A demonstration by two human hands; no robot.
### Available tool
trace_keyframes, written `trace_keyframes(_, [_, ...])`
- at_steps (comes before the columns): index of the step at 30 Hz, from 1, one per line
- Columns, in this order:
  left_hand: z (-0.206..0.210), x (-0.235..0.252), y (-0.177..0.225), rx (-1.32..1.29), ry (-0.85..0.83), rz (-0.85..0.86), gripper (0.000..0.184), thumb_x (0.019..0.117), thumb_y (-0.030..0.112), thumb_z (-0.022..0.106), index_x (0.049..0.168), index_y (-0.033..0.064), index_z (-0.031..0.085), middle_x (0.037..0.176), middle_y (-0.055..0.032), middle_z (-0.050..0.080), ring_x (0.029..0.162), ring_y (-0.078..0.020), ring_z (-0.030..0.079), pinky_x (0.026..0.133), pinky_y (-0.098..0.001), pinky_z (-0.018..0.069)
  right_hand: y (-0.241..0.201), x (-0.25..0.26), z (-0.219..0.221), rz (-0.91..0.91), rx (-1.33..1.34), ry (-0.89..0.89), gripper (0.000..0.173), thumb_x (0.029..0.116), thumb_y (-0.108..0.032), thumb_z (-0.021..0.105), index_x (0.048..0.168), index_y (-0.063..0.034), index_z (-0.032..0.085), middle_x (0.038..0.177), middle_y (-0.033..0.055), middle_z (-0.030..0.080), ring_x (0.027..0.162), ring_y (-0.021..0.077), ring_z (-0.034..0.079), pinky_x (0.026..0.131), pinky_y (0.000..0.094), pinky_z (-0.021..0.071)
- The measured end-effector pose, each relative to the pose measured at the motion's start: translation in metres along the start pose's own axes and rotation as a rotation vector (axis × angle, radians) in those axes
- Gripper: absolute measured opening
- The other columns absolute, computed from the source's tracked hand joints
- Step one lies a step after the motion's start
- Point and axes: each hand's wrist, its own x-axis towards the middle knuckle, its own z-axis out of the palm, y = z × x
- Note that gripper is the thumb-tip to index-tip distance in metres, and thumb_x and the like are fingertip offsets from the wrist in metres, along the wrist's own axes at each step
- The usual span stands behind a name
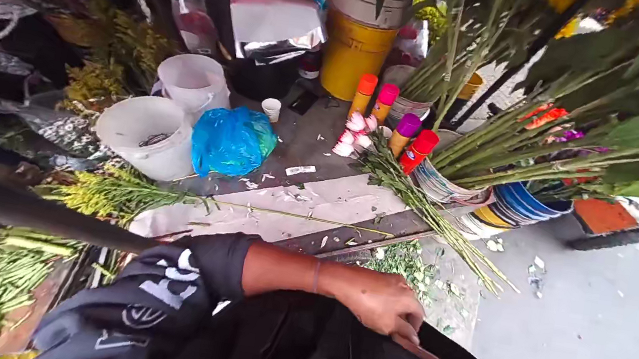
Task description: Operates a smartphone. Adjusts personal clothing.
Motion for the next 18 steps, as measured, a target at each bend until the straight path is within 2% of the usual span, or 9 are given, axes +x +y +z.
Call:
trace_keyframes(1, [-0.004,-0.003,0.002,0.009,0.017,-0.026,0.024,0.1026,0.014,0.060,0.099,-0.0071,0.071,0.083,-0.0184,0.070,0.081,-0.0284,0.069,0.079,-0.0469,0.0544,0.000,0.009,0.000,-0.036,-0.092,-0.081,0.045,0.1071,-0.042,0.047,0.094,-0.0060,0.069,0.070,0.0087,0.066,0.063,0.0145,0.062,0.059,0.0315,0.0485])
trace_keyframes(2, [-0.007,-0.005,0.004,0.027,0.037,-0.036,0.025,0.1032,0.015,0.058,0.099,-0.0066,0.070,0.085,-0.0184,0.070,0.082,-0.0284,0.069,0.080,-0.0464,0.0549,-0.001,0.017,0.001,-0.059,-0.138,-0.124,0.046,0.1074,-0.044,0.045,0.091,-0.0087,0.069,0.065,0.0057,0.064,0.057,0.0134,0.060,0.052,0.0307,0.0467])
trace_keyframes(4, [-0.010,-0.009,0.007,0.044,0.050,-0.059,0.025,0.1046,0.016,0.056,0.102,-0.0058,0.069,0.088,-0.0185,0.069,0.084,-0.0283,0.068,0.081,-0.0452,0.0552,-0.007,0.033,0.002,-0.078,-0.160,-0.148,0.041,0.1052,-0.042,0.045,0.084,-0.0132,0.066,0.059,-0.0021,0.055,0.049,0.0063,0.053,0.044,0.0247,0.0410])
trace_keyframes(6, [-0.010,-0.013,0.007,0.033,0.054,-0.073,0.024,0.1039,0.014,0.055,0.103,-0.0049,0.069,0.089,-0.0185,0.069,0.085,-0.0286,0.068,0.081,-0.0459,0.0551,-0.019,0.047,-0.002,-0.046,-0.110,-0.211,0.034,0.1000,-0.034,0.050,0.077,-0.0121,0.063,0.055,-0.0030,0.050,0.046,0.0062,0.048,0.040,0.0258,0.0371])
trace_keyframes(9, [-0.013,-0.022,0.001,0.031,0.065,-0.064,0.022,0.1015,0.018,0.058,0.096,0.0001,0.069,0.085,-0.0126,0.068,0.081,-0.0228,0.067,0.076,-0.0431,0.0549,-0.030,0.063,-0.011,0.068,-0.011,-0.350,0.028,0.0934,-0.027,0.061,0.073,-0.0077,0.065,0.053,-0.0009,0.049,0.045,0.0093,0.048,0.040,0.0304,0.0360])
trace_keyframes(12, [-0.010,-0.031,-0.003,0.064,0.080,0.006,0.020,0.0983,0.019,0.060,0.090,0.0026,0.070,0.079,-0.0092,0.068,0.076,-0.0198,0.067,0.071,-0.0415,0.0548,-0.035,0.075,-0.003,0.180,0.044,-0.442,0.029,0.0921,-0.021,0.067,0.069,-0.0044,0.063,0.051,0.0015,0.048,0.043,0.0121,0.048,0.041,0.0333,0.0358])
trace_keyframes(15, [-0.001,-0.038,-0.009,0.062,0.139,0.051,0.015,0.0925,0.014,0.062,0.093,0.0037,0.073,0.084,-0.0080,0.072,0.081,-0.0170,0.070,0.075,-0.0403,0.0577,-0.038,0.083,0.017,0.241,0.091,-0.400,0.028,0.0925,-0.018,0.066,0.070,-0.0017,0.064,0.052,0.0040,0.051,0.044,0.0133,0.050,0.042,0.0337,0.0375])
trace_keyframes(18, [-0.003,-0.044,-0.021,-0.067,0.104,0.016,0.020,0.0956,0.018,0.061,0.103,0.0059,0.075,0.092,-0.0043,0.075,0.088,-0.0110,0.071,0.080,-0.0365,0.0585,-0.038,0.085,0.025,0.186,0.118,-0.305,0.027,0.0952,-0.019,0.065,0.076,-0.0002,0.067,0.055,0.0050,0.057,0.048,0.0102,0.054,0.046,0.0292,0.0410])
